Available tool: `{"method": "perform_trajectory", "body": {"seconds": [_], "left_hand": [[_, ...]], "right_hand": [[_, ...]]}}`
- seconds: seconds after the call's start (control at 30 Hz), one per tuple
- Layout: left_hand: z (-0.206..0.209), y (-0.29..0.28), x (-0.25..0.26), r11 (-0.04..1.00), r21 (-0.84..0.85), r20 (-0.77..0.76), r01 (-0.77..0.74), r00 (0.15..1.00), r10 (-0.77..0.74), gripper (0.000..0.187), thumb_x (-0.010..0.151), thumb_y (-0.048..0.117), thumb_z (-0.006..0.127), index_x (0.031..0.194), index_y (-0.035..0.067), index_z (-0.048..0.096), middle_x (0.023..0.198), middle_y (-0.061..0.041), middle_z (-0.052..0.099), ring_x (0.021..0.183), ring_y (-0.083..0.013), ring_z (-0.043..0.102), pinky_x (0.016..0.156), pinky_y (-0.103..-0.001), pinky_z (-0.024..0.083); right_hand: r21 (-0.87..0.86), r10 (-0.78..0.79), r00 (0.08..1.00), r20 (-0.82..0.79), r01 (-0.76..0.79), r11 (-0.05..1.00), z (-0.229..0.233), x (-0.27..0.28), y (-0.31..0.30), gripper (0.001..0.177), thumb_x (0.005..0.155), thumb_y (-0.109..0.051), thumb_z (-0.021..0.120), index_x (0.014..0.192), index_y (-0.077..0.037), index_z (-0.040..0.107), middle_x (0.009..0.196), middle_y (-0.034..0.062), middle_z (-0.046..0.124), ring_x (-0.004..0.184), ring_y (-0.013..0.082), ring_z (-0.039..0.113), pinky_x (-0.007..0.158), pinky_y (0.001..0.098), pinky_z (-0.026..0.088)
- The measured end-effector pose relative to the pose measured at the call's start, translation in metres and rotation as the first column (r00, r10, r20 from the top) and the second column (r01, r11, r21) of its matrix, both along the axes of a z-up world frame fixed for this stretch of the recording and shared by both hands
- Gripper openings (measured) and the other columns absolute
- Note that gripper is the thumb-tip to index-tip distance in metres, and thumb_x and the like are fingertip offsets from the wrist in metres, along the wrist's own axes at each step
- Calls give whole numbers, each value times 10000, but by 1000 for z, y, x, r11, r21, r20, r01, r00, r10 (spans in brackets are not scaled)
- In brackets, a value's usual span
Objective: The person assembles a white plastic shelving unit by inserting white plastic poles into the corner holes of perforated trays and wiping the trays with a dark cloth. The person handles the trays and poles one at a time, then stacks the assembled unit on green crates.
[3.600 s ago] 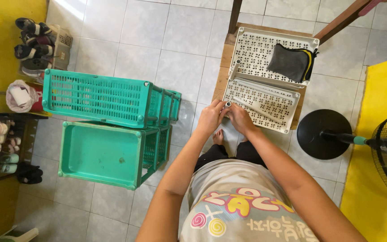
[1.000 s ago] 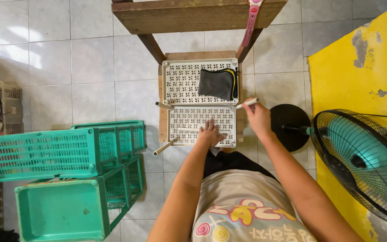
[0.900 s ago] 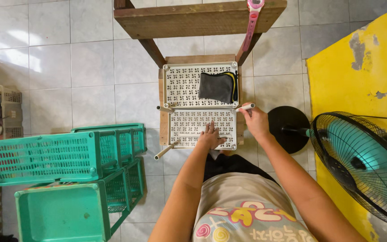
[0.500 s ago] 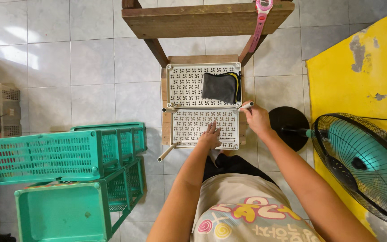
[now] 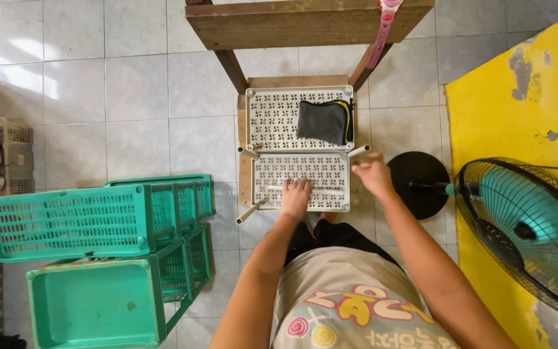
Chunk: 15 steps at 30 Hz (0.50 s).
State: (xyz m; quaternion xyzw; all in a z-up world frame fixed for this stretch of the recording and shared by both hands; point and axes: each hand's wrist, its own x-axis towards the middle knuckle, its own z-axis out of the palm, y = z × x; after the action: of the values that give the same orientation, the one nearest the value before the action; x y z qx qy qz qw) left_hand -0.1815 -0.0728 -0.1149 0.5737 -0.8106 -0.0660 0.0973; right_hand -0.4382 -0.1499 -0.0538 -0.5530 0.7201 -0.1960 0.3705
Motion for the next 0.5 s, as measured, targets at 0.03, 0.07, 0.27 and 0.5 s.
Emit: {"method": "perform_trajectory", "body": {"seconds": [0.03,0.07,0.27,0.5], "left_hand": [[8,-3,-3,1000,3,-66,-9,998,9,224,880,153,611,1097,121,655,1056,-68,663,1053,-262,637,1073,-531,397],[16,-5,-7,1000,7,-132,-17,991,18,242,878,124,607,1116,132,652,1032,-58,663,1051,-268,635,1073,-521,402],[43,-6,-28,994,92,-388,63,921,-22,357,949,182,663,1301,142,622,1100,-78,639,1127,-297,613,1108,-454,428],[1,17,-31,807,589,-45,38,999,-14,821,883,508,704,1545,145,381,1663,-160,179,1539,-372,186,1197,-616,204]], "right_hand": [[176,32,998,60,-43,984,-5,3,6,567,882,-270,831,1270,13,529,1009,156,712,845,263,721,705,366,588],[343,52,991,125,-93,935,-10,4,13,562,907,-272,822,1298,5,528,1043,139,696,855,248,717,699,355,590],[178,-172,722,671,69,982,1,7,55,267,964,-135,738,1141,52,666,994,116,726,865,162,719,700,308,635],[-104,-179,889,421,243,964,79,-26,89,199,980,-152,699,1105,-9,641,964,78,716,851,118,713,702,291,644]]}}
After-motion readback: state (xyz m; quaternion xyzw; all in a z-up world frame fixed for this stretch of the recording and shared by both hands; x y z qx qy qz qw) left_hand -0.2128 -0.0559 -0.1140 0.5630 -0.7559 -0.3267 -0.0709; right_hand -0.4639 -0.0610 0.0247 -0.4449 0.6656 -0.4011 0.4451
